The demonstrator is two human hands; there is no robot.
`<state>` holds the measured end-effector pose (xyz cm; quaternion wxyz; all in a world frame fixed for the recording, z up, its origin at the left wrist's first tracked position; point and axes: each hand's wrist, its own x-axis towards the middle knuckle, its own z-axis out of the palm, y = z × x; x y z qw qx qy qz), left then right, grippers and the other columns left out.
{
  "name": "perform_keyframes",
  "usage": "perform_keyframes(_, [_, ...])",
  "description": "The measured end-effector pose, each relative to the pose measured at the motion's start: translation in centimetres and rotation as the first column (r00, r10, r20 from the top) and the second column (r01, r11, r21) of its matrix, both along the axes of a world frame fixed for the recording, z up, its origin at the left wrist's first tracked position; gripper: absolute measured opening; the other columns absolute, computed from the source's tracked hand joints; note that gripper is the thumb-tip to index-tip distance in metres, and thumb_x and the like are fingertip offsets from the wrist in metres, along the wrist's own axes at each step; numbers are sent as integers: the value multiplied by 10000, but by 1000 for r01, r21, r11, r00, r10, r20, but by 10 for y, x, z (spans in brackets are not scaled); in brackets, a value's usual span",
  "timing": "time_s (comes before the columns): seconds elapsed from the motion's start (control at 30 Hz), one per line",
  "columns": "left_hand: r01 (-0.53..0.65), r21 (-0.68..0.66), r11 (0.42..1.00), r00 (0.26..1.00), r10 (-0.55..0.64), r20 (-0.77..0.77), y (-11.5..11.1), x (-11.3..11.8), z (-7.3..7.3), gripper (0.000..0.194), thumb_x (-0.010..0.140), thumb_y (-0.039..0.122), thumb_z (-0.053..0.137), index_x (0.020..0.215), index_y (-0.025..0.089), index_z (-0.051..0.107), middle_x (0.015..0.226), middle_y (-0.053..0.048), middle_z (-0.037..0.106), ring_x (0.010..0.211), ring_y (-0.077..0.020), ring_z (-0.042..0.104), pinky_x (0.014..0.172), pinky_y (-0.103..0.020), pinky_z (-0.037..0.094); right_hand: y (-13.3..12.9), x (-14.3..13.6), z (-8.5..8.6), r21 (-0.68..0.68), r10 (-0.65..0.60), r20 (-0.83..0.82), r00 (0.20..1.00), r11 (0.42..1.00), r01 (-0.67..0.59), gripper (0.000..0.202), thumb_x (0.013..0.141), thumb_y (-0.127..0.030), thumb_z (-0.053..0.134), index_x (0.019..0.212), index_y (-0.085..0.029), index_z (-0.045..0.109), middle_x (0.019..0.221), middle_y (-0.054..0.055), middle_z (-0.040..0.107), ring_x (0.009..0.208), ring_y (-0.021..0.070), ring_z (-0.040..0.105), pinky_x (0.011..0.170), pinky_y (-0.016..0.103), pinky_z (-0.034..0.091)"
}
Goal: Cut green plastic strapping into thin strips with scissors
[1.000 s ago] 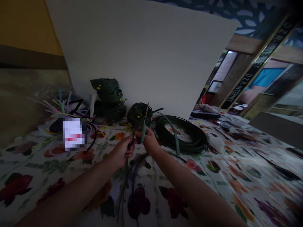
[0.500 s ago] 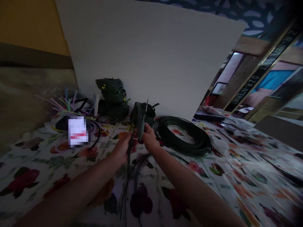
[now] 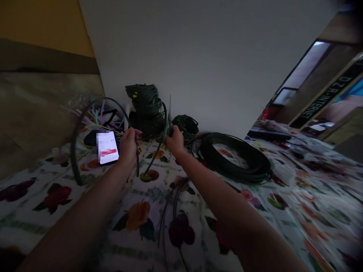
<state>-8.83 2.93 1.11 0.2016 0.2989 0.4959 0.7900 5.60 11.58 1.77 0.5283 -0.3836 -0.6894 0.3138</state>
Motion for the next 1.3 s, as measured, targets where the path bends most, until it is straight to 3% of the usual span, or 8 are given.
perform_keyframes(0.23, [-32, 6, 999, 994, 32, -104, -2, 3, 0, 298, 862, 432, 559, 685, 196, 607, 722, 6, 554, 635, -137, 505, 558, -253, 377, 13, -31, 20, -13, 5, 47, 999, 1000, -4, 216, 759, -205, 618, 758, -247, 407, 766, 14, 549, 818, 231, 543, 803, 359, 440])
perform_keyframes(0.47, [63, -6, 998, 996, -63, -58, -8, 17, 8, 288, 893, 435, 531, 729, 205, 590, 563, 54, 367, 417, -95, 310, 379, -239, 207, -47, 29, 21, -151, 232, 40, 972, 963, -223, 247, 801, -392, 653, 740, -207, 501, 645, -24, 545, 595, 148, 519, 560, 262, 429])
perform_keyframes(0.57, [145, 56, 988, 989, -144, -16, -9, 32, 6, 282, 878, 445, 566, 731, 206, 586, 578, 57, 361, 412, -82, 306, 359, -227, 210, -93, 68, 15, -413, 484, -91, 871, 777, -475, 284, 772, -427, 704, 785, -180, 564, 624, -24, 573, 545, 124, 526, 527, 243, 425])
perform_keyframes(0.67, [172, 44, 984, 983, -168, -72, -11, 53, 0, 302, 872, 471, 586, 738, 201, 608, 594, 52, 384, 417, -72, 314, 347, -217, 213, -128, 94, 5, -592, 479, -287, 830, 593, -546, 326, 685, -382, 791, 812, -176, 572, 657, -21, 606, 582, 127, 570, 541, 237, 444])
perform_keyframes(0.73, [190, 2, 982, 973, -188, -131, -14, 66, -5, 315, 871, 490, 590, 751, 201, 626, 599, 48, 408, 419, -70, 339, 345, -211, 234, -139, 103, -3, -627, 407, -390, 826, 540, -562, 315, 649, -329, 806, 787, -175, 567, 639, -35, 592, 555, 111, 550, 527, 228, 436])
perform_keyframes(0.93, [314, -137, 940, 916, -337, -219, -28, 93, -11, 259, 861, 457, 619, 877, 205, 671, 746, 19, 562, 479, -77, 493, 406, -210, 380, -138, 124, -23, -594, 326, -462, 825, 576, -561, 226, 650, -250, 759, 733, -172, 563, 566, -45, 576, 479, 95, 513, 477, 216, 383])
perform_keyframes(1.2, [624, -413, 663, 660, -731, -175, -41, 115, -19, 265, 834, 430, 653, 713, 203, 590, 538, 1, 597, 458, -146, 577, 451, -256, 480, -136, 157, -20, -609, 312, -374, 873, 627, -485, 203, 693, -260, 732, 750, -187, 551, 614, -50, 555, 524, 100, 511, 497, 222, 378])
perform_keyframes(1.3, [625, -401, 670, 696, -711, -101, -41, 114, -18, 273, 810, 446, 676, 717, 202, 596, 582, -25, 654, 471, -165, 620, 452, -275, 516, -136, 170, -21, -642, 332, -268, 905, 638, -424, 204, 719, -271, 713, 791, -192, 539, 662, -38, 554, 575, 110, 515, 540, 230, 409])
